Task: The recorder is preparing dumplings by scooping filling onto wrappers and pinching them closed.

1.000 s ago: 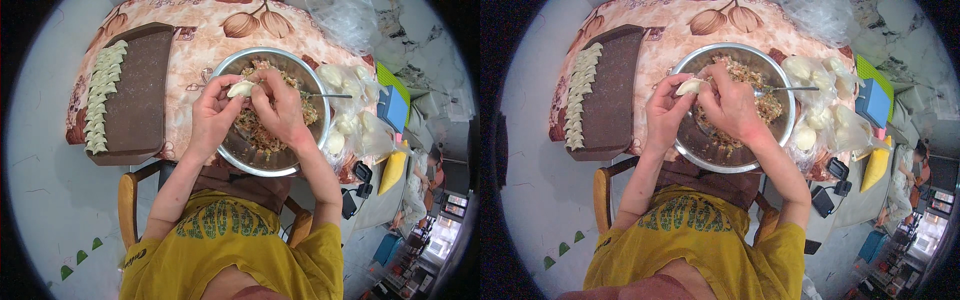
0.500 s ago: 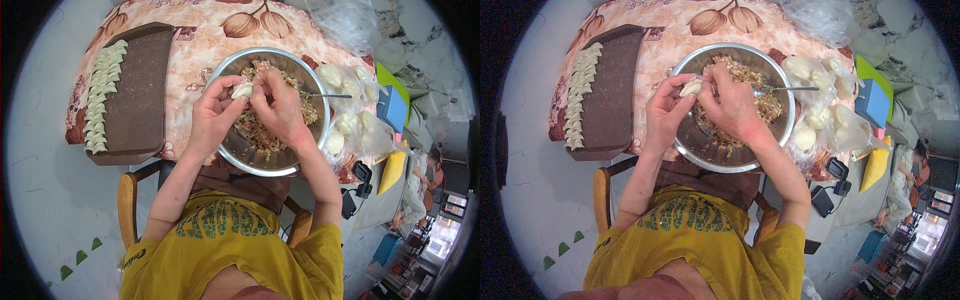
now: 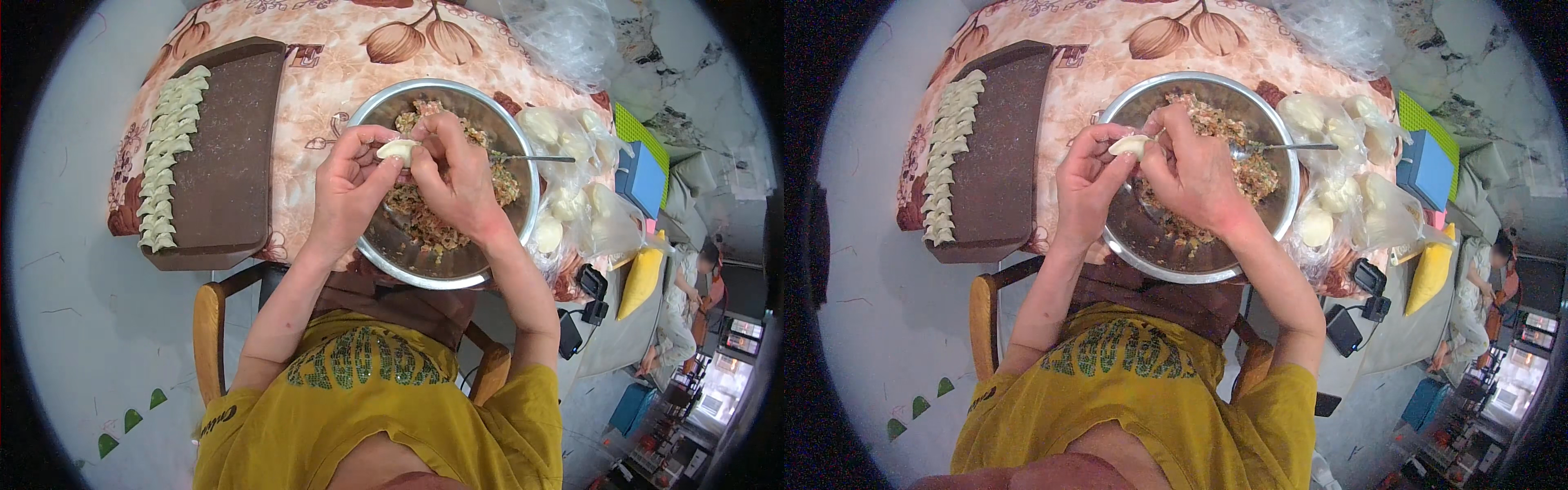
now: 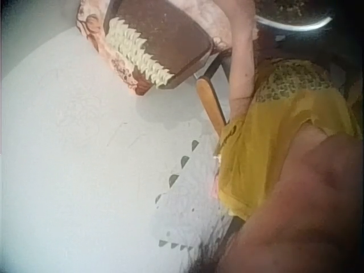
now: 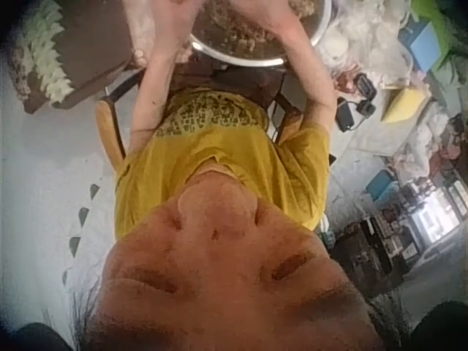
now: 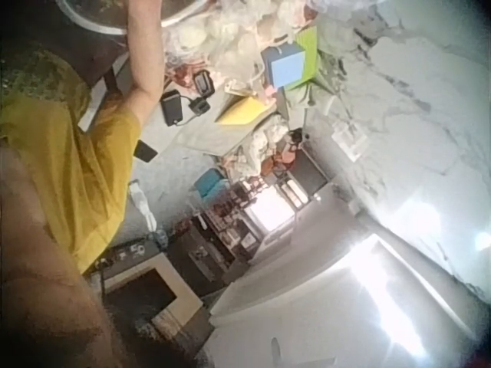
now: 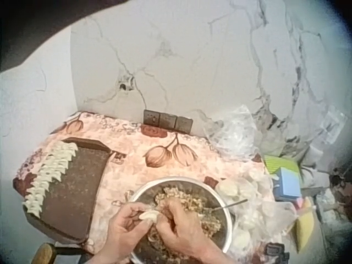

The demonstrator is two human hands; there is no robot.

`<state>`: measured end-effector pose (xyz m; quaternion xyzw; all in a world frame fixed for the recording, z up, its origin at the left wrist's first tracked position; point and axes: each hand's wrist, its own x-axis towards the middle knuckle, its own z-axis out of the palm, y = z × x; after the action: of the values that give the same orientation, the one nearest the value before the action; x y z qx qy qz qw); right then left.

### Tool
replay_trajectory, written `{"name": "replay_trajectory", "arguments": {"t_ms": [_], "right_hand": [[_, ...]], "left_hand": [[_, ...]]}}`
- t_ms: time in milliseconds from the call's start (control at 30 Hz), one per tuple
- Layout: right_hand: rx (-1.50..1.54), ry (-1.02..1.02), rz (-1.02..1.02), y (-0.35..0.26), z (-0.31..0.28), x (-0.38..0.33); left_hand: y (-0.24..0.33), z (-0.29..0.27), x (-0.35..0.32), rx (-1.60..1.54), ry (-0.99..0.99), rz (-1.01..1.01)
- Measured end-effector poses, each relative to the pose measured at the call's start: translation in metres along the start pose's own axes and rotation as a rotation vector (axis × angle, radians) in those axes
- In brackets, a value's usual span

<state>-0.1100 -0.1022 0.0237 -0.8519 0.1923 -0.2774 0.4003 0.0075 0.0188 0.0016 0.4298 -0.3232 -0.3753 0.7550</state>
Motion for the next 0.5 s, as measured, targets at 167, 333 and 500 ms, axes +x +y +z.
{"name": "replay_trajectory", "arguments": {"t_ms": [167, 333, 500], "right_hand": [[-0.041, -0.01, 0.004, -0.0007, 0.0, 0.0001], [-0.109, 0.016, -0.02, -0.0007, 0.0021, -0.0008], [0.018, 0.013, 0.003, 0.0026, 0.0035, -0.0021]], "left_hand": [[-0.0002, -0.0008, 0.0001, 0.014, 0.01, -0.007], [-0.0018, -0.0029, -0.0007, 0.026, 0.008, -0.001], [0.0023, 0.0012, -0.001, 0.024, 0.022, -0.01]]}}
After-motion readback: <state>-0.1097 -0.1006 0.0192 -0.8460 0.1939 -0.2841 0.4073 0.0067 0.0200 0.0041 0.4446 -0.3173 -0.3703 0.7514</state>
